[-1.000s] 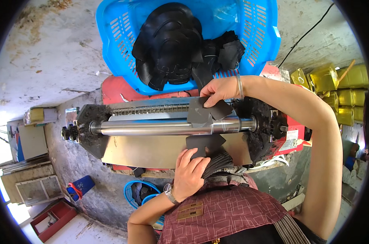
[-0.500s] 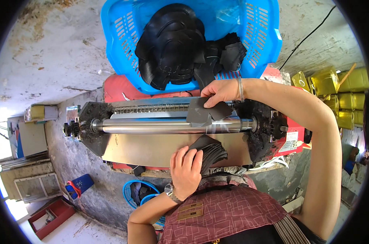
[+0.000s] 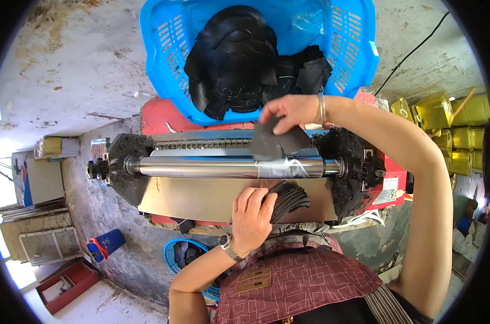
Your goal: Apply adhesive or process shoe component parts using a roller machine.
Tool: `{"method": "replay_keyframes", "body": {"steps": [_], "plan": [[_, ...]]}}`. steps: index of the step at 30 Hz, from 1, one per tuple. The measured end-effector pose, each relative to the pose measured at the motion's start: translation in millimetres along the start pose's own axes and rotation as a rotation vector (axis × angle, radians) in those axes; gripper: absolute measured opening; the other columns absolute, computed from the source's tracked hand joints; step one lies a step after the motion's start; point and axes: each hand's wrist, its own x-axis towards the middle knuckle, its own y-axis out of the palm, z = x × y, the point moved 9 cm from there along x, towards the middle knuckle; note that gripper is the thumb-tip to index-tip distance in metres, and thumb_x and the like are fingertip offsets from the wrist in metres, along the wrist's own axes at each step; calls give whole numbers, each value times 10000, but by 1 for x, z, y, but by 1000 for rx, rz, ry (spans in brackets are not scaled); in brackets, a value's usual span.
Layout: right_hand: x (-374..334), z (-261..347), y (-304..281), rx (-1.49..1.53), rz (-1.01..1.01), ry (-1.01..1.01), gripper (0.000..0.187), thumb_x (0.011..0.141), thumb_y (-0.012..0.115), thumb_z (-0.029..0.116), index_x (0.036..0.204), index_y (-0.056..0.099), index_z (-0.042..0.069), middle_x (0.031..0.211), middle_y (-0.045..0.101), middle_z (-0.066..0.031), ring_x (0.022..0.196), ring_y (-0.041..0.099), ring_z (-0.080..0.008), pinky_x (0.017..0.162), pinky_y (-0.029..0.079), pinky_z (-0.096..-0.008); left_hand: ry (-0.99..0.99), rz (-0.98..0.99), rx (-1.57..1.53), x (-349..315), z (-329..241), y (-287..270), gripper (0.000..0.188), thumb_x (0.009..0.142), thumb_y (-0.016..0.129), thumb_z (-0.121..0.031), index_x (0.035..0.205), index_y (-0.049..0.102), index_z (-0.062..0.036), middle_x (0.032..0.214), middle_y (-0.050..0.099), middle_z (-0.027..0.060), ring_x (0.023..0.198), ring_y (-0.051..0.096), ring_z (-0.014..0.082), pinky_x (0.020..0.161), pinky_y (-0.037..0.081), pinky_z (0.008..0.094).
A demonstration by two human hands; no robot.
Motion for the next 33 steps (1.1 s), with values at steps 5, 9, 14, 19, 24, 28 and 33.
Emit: {"method": "replay_keyframes", "body": {"steps": [5, 9, 14, 19, 24, 28, 33], "plan": [[-6, -21, 12, 165, 125, 210, 293, 746, 648, 114, 1011, 556, 30, 885, 598, -25, 771, 571, -103, 702, 461, -253, 41, -39, -264, 3, -13, -31, 320, 654, 579, -31, 973, 576, -51, 909, 571, 79, 896, 542, 259, 731, 439, 356], [-10, -36, 11, 17, 166, 296, 291, 751, 652, 130, 999, 562, 8, 885, 588, -14, 820, 539, -79, 718, 433, -239, -167, 275, -561, -6, 1, -8, 346, 584, 651, 23, 917, 588, -42, 910, 582, 106, 808, 576, 257, 649, 474, 312], [-4, -44, 14, -141, 227, 267, 331, 758, 648, 160, 1029, 551, -5, 872, 586, -14, 795, 528, -70, 715, 430, -222, -104, 191, -323, -19, 12, 19, 396, 579, 532, 113, 952, 562, -20, 936, 565, 111, 861, 570, 284, 678, 471, 349], [-1, -41, 14, -90, 236, 315, 290, 756, 656, 174, 974, 563, 6, 848, 579, -1, 767, 521, -63, 695, 421, -215, -20, 33, -253, -5, 3, 8, 323, 634, 538, 51, 953, 550, 1, 920, 558, 109, 933, 547, 296, 776, 464, 374], [-2, -41, 16, -133, 258, 300, 285, 760, 651, 180, 972, 565, 9, 840, 576, -1, 770, 519, -66, 699, 418, -218, -66, 85, -346, -17, 7, 8, 364, 593, 534, 66, 950, 548, -4, 907, 562, 113, 963, 536, 304, 798, 453, 398], [-2, -35, 17, -108, 248, 283, 287, 763, 647, 185, 973, 565, 7, 833, 573, 0, 764, 519, -70, 692, 420, -222, -59, 134, -327, -4, 10, 18, 331, 637, 620, 4, 954, 526, -9, 893, 564, 121, 937, 542, 340, 801, 449, 413], [-2, -40, 18, -61, 230, 311, 283, 755, 653, 187, 965, 569, 16, 826, 571, -2, 749, 519, -70, 669, 421, -228, -86, 113, -324, -8, 11, 19, 336, 648, 610, 21, 967, 511, -9, 911, 558, 139, 1027, 497, 357, 856, 417, 441]]}}
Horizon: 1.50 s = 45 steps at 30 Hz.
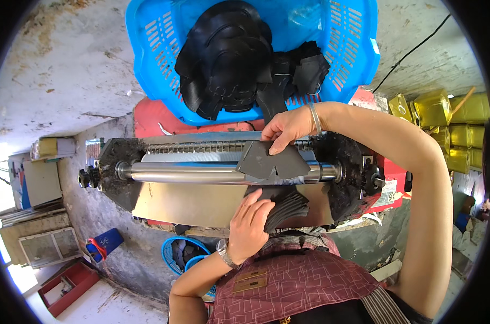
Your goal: Apply adhesive or process shoe component parts using a roller machine.
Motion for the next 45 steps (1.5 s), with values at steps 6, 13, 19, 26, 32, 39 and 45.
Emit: {"method": "replay_keyframes", "body": {"steps": [6, 13, 19, 26, 32, 39, 45], "plan": [[-3, 3, 3, 41, -15, -1, 291, 747, 659, 217, 943, 573, 20, 804, 567, 10, 718, 516, -73, 625, 410, -229, 6, 70, 42, -3, -2, 3, 352, 611, 561, 39, 957, 514, 0, 924, 556, 137, 1040, 484, 348, 885, 397, 440], [-40, 46, -83, -760, -587, -271, 351, 696, 632, 275, 893, 582, -11, 781, 596, -134, 715, 556, -177, 647, 446, -308, -37, 44, -73, -21, -6, -12, 381, 584, 550, 44, 961, 532, -4, 943, 566, 112, 960, 526, 275, 775, 440, 383], [-119, 10, -173, -1582, -1315, 327, 539, 731, 585, 176, 1217, 375, 76, 1100, 528, -181, 1010, 521, -312, 863, 411, -381, 144, -139, 301, -16, -18, -22, 281, 666, 553, 0, 946, 555, -5, 949, 576, 98, 878, 553, 270, 730, 456, 356], [-4, 13, -8, -247, -78, 26, 353, 792, 578, 266, 1035, 571, 9, 936, 597, -59, 807, 571, -148, 695, 497, -286, 109, -240, 161, 2, -7, -24, 271, 688, 559, -7, 958, 546, -11, 916, 587, 114, 874, 580, 284, 718, 485, 362], [-9, 21, -9, -785, -241, -96, 308, 755, 605, 248, 926, 595, -8, 778, 605, -75, 723, 560, -165, 648, 445, -304, -33, 61, -53, -9, -15, -12, 323, 644, 563, 16, 963, 557, -29, 880, 606, 100, 788, 596, 249, 665, 494, 336], [-22, 22, -34, 134, -287, -121, 244, 803, 598, 195, 956, 599, 4, 834, 611, -3, 692, 559, -57, 632, 449, -203, 112, -157, 338, -9, -17, -11, 293, 661, 563, -52, 953, 591, -57, 923, 580, 60, 844, 539, 225, 666, 449, 339], [-11, 5, -2, 223, -98, 27, 277, 825, 575, 183, 1029, 573, -5, 882, 608, 2, 793, 552, -60, 727, 435, -229, 191, -311, 177, 2, -29, -38, 285, 654, 591, -47, 937, 591, -13, 900, 587, 84, 805, 565, 230, 648, 462, 342]]}}
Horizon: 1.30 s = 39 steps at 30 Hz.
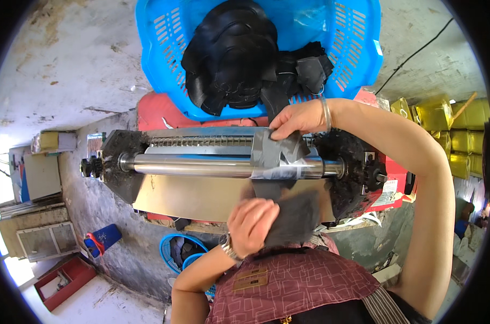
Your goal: Apply adhesive or process shoe component parts using a roller machine.
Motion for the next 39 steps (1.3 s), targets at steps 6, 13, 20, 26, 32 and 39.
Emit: {"method": "replay_keyframes", "body": {"steps": [6, 13, 20, 26, 32, 39], "plan": [[-2, 4, -7, -466, -8, -65, 287, 782, 614, 143, 1024, 573, -5, 852, 609, -16, 776, 543, -74, 713, 438, -239, -121, 356, -208, -25, 3, 24, 328, 615, 565, 10, 938, 599, -31, 889, 594, 73, 837, 559, 241, 692, 474, 341], [-9, 22, -9, 71, -60, -217, 323, 749, 629, 59, 1054, 534, 7, 932, 591, -20, 845, 544, -72, 739, 443, -230, -29, 116, 93, -17, 7, 21, 241, 663, 560, -63, 900, 600, -50, 948, 591, 77, 883, 546, 243, 679, 440, 345], [-5, -6, -2, -115, -4, -40, 288, 746, 656, 106, 997, 555, 8, 871, 587, -2, 810, 533, -66, 731, 422, -215, -186, 301, -409, -12, -3, 11, 314, 609, 554, 13, 914, 594, -46, 955, 599, 92, 878, 564, 250, 721, 467, 347], [-10, 21, -14, 26, -71, -247, 298, 755, 628, 73, 1034, 542, 14, 883, 587, -19, 822, 543, -76, 755, 447, -232, -43, 156, 124, -19, 10, 20, 331, 575, 652, -50, 904, 613, -69, 936, 580, 56, 882, 529, 262, 748, 436, 359], [-2, -6, 3, 16, 91, -108, 300, 723, 679, 133, 980, 567, 25, 879, 606, -24, 777, 570, -105, 723, 447, -263, -82, 155, -352, -2, -2, 2, 359, 589, 590, -15, 946, 590, -44, 870, 611, 78, 795, 576, 254, 672, 477, 327], [-10, 21, -9, -270, -110, -145, 293, 750, 639, 84, 1020, 550, 10, 907, 582, -20, 830, 545, -75, 731, 439, -219, -1, 172, 134, -19, 10, 17, 245, 607, 618, -79, 851, 598, -56, 953, 582, 91, 847, 553, 273, 716, 422, 385]]}}
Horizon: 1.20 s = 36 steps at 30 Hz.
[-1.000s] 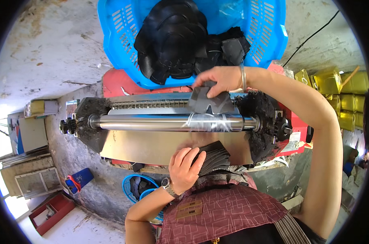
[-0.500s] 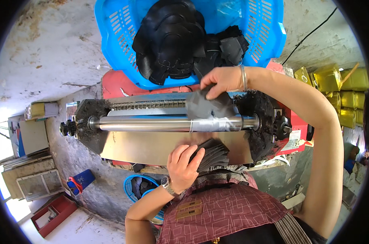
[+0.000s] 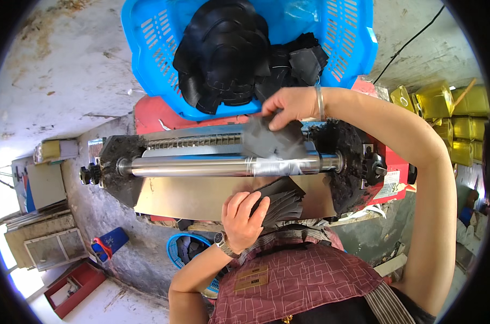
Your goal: Apply adhesive or process shoe component parts using a roller machine.
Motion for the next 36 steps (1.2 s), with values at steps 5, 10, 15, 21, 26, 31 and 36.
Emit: {"method": "replay_keyframes", "body": {"steps": [5, 10, 15, 21, 26, 31, 36], "plan": [[-3, -1, 17, 424, 175, 20, 312, 756, 651, 128, 1026, 548, 10, 921, 576, -14, 823, 548, -69, 713, 440, -208, -67, -27, -303, 9, 4, -7, 383, 588, 585, 0, 965, 568, -67, 944, 589, 102, 848, 564, 262, 694, 456, 365], [2, -26, 11, 130, 115, 103, 333, 746, 654, 131, 1038, 551, 8, 883, 581, 1, 807, 512, -61, 731, 412, -213, -158, 250, -497, -4, 1, 12, 393, 553, 582, 64, 923, 581, -67, 940, 589, 84, 887, 559, 229, 694, 461, 326], [2, 7, -7, 387, 20, -143, 308, 758, 624, 62, 1056, 556, 17, 949, 605, -51, 806, 576, -107, 743, 463, -265, -36, -19, 7, 3, -1, 1, 335, 578, 578, 17, 901, 598, -72, 949, 578, 70, 936, 517, 258, 747, 432, 368], [4, -15, 11, 269, 153, -9, 293, 736, 665, 111, 1002, 572, 33, 879, 606, -12, 791, 568, -91, 722, 456, -254, -66, 41, -479, 19, -4, -13, 362, 533, 618, 42, 880, 602, -57, 852, 619, 92, 756, 602, 275, 657, 485, 343], [8, -18, -9, 7, 68, 4, 382, 741, 660, 128, 1072, 536, -16, 936, 585, -25, 820, 528, -91, 764, 416, -231, -92, 139, -333, 2, 7, 11, 333, 582, 619, 2, 907, 615, -70, 885, 614, 92, 775, 580, 265, 658, 476, 344], [-30, -3, -138, -708, -511, -158, 491, 721, 633, 245, 1147, 492, 46, 1011, 569, -146, 916, 565, -235, 803, 443, -328, 43, -11, 5, -7, -6, 8, 255, 685, 585, -56, 938, 600, -77, 975, 579, 86, 829, 544, 229, 666, 465, 331], [-59, -30, -174, -1151, -920, 133, 539, 731, 603, 244, 1213, 420, 84, 1157, 497, -152, 1066, 471, -340, 891, 394, -390, 2, 61, -75, 1, -2, 12, 225, 690, 583, -59, 914, 590, -70, 969, 579, 93, 863, 542, 242, 715, 451, 347]]}}
